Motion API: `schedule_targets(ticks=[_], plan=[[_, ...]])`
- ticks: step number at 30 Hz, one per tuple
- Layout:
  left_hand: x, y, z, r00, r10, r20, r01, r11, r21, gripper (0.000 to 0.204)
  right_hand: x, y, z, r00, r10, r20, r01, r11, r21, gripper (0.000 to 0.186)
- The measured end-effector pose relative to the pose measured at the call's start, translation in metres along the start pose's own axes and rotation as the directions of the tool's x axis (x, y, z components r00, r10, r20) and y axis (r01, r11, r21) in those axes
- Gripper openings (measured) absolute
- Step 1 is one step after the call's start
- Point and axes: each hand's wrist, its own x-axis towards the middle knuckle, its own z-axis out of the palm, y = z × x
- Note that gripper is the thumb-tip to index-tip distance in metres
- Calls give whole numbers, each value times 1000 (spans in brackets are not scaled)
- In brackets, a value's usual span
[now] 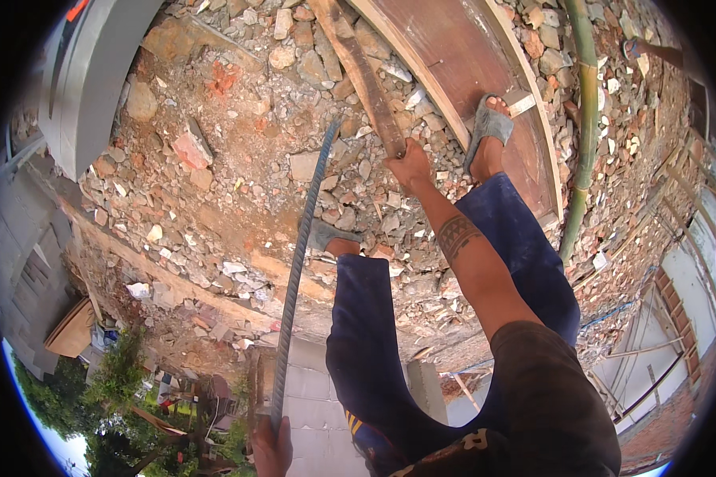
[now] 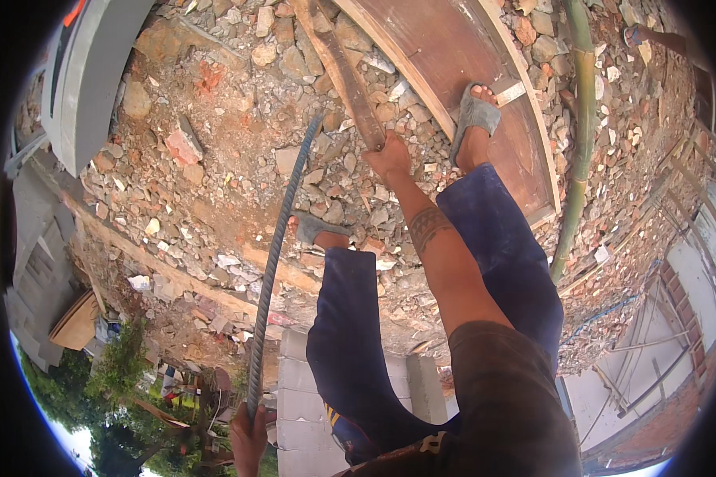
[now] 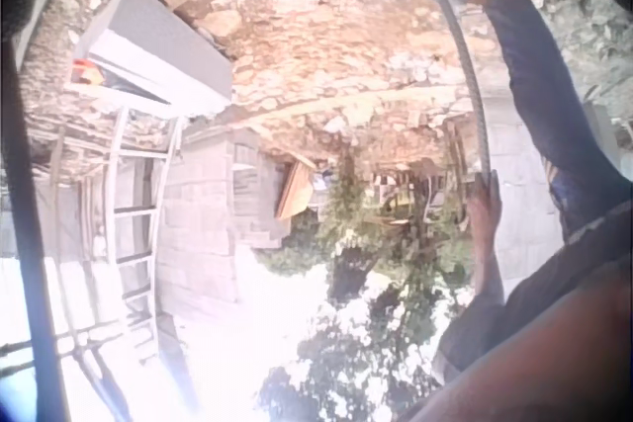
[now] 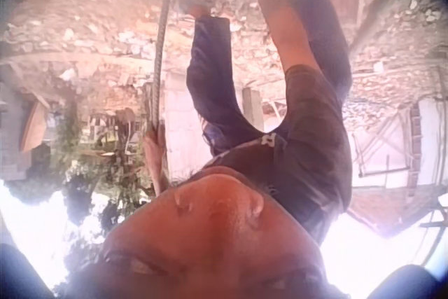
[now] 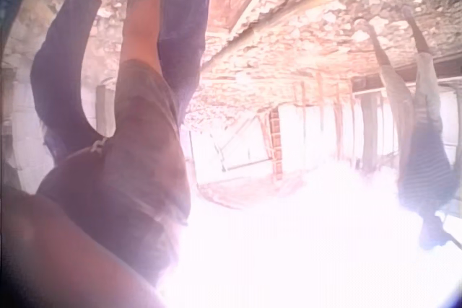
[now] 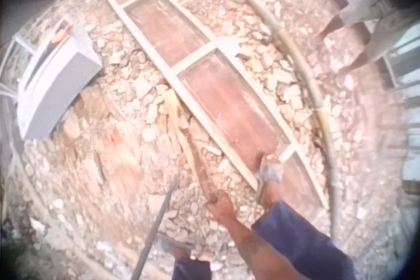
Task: The person uses a long metal bar to pry and adjust wooden planks forming a rectangular frame on a debris-covered ground. The person repeatedly repositions the bar and shifts the planks to align the frame.
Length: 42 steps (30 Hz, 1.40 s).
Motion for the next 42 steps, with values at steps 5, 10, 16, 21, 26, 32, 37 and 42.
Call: schedule_targets(ticks=[5, 10, 16, 21, 26, 32, 37, 42], plan=[[1, -7, -16, 990, 117, -82, -96, 971, 220, 30, -64, -53, -41, 1000, -4, 21, 2, 996, 85, 60], [3, -16, -48, 934, 309, -180, -254, 927, 276, 31, -113, -113, -85, 980, -21, -196, -13, 985, -170, 35], [14, -4, -78, 924, 312, -221, -210, 897, 390, 32, -96, -106, -121, 969, -120, -215, 33, 928, -372, 40], [29, 4, -74, 951, 212, -227, -122, 927, 356, 36, -44, -50, -140, 987, -127, -95, 95, 953, -287, 64], [27, 20, -66, 953, 156, -258, -28, 898, 439, 44, -7, -19, -160, 989, -147, 5, 144, 961, -236, 72], [23, 50, -71, 965, 28, -262, 85, 907, 412, 44, 53, 35, -157, 939, -341, -44, 320, 914, -251, 66], [20, 78, -76, 965, 92, -245, 33, 885, 464, 49, 74, 44, -151, 930, -365, -43, 327, 875, -357, 67], [8, 93, -75, 969, -9, -248, 121, 889, 442, 48, 82, 39, -150, 938, -344, 48, 339, 876, -342, 62]])
